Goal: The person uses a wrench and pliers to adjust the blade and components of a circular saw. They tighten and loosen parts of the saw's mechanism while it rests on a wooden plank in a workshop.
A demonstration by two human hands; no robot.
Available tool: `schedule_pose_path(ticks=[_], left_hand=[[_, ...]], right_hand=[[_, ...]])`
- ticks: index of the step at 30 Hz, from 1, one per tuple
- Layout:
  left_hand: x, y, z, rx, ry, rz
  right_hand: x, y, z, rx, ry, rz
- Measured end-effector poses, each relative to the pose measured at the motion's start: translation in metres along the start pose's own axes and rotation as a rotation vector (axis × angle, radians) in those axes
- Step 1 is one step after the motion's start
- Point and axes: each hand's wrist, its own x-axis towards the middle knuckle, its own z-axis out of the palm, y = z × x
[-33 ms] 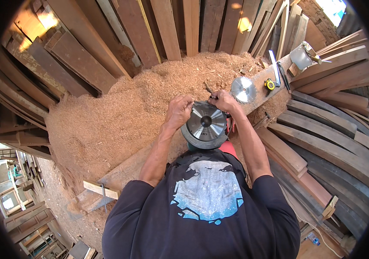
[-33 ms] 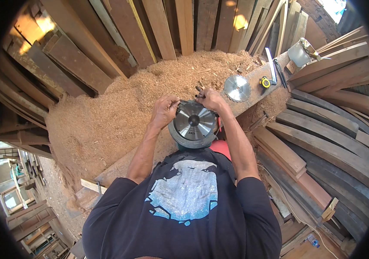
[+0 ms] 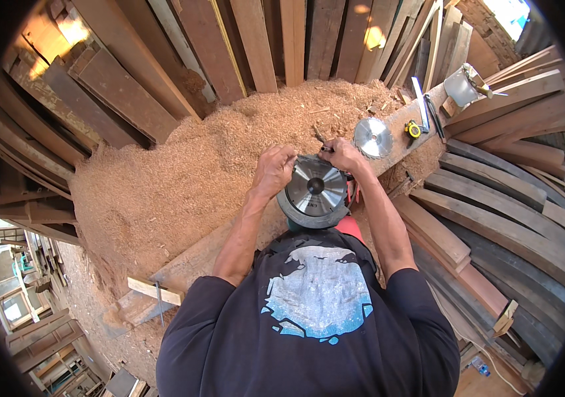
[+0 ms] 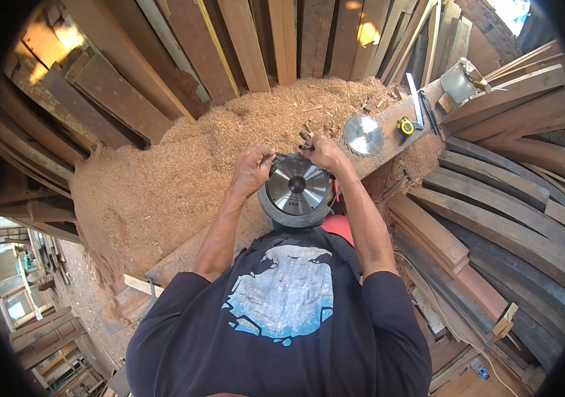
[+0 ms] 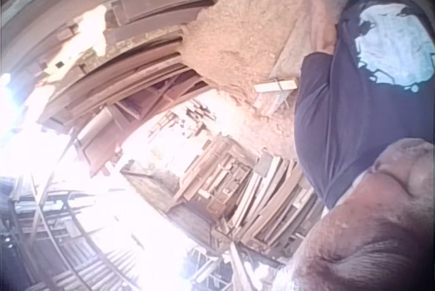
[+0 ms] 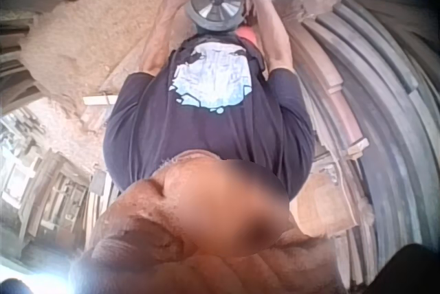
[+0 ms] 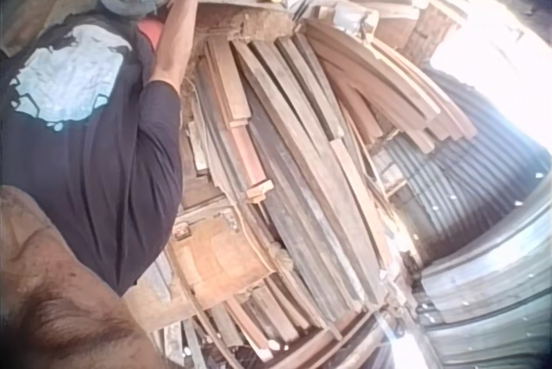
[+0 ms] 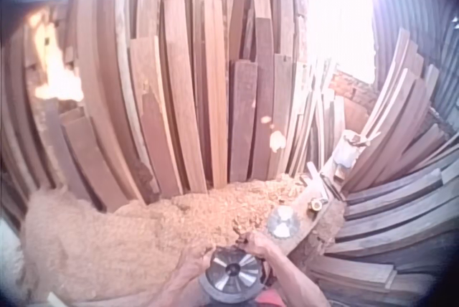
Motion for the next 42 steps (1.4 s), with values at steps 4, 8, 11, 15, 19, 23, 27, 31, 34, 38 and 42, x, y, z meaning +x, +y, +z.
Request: schedule_pose_path(ticks=[4,8,11,15,19,23,27,31,34,38,42], left_hand=[[0.004,0.004,0.002,-0.012,-0.026,0.026],[0.001,0.000,0.004,0.003,-0.025,0.041],[0.002,0.001,0.003,0.002,-0.030,0.035],[0.002,0.000,0.005,-0.008,-0.021,0.032],[0.003,0.001,0.007,0.013,-0.036,0.050],[0.004,0.000,0.004,0.068,-0.068,0.072],[0.004,0.002,0.004,0.030,-0.037,0.161],[0.004,-0.002,0.003,0.115,-0.139,0.139],[0.000,-0.007,0.008,0.176,-0.151,0.132],[-0.008,-0.018,0.021,0.194,-0.049,0.137],[-0.003,-0.016,0.026,0.169,0.008,0.133]], right_hand=[[0.000,0.003,0.002,-0.013,0.020,-0.030],[-0.001,0.000,0.001,-0.020,0.006,-0.006],[0.001,0.004,0.002,0.011,-0.042,0.025],[0.003,0.008,0.004,0.001,-0.041,0.019],[0.003,0.008,0.006,0.020,-0.026,0.012],[0.001,0.005,0.004,0.031,-0.020,0.011],[0.000,0.006,0.006,0.035,0.022,-0.020],[0.000,0.005,0.006,0.047,0.013,-0.045],[0.000,0.005,0.005,0.073,0.003,-0.042],[-0.004,0.001,0.006,0.084,0.036,-0.062],[-0.001,0.007,0.008,0.077,0.025,-0.045]])
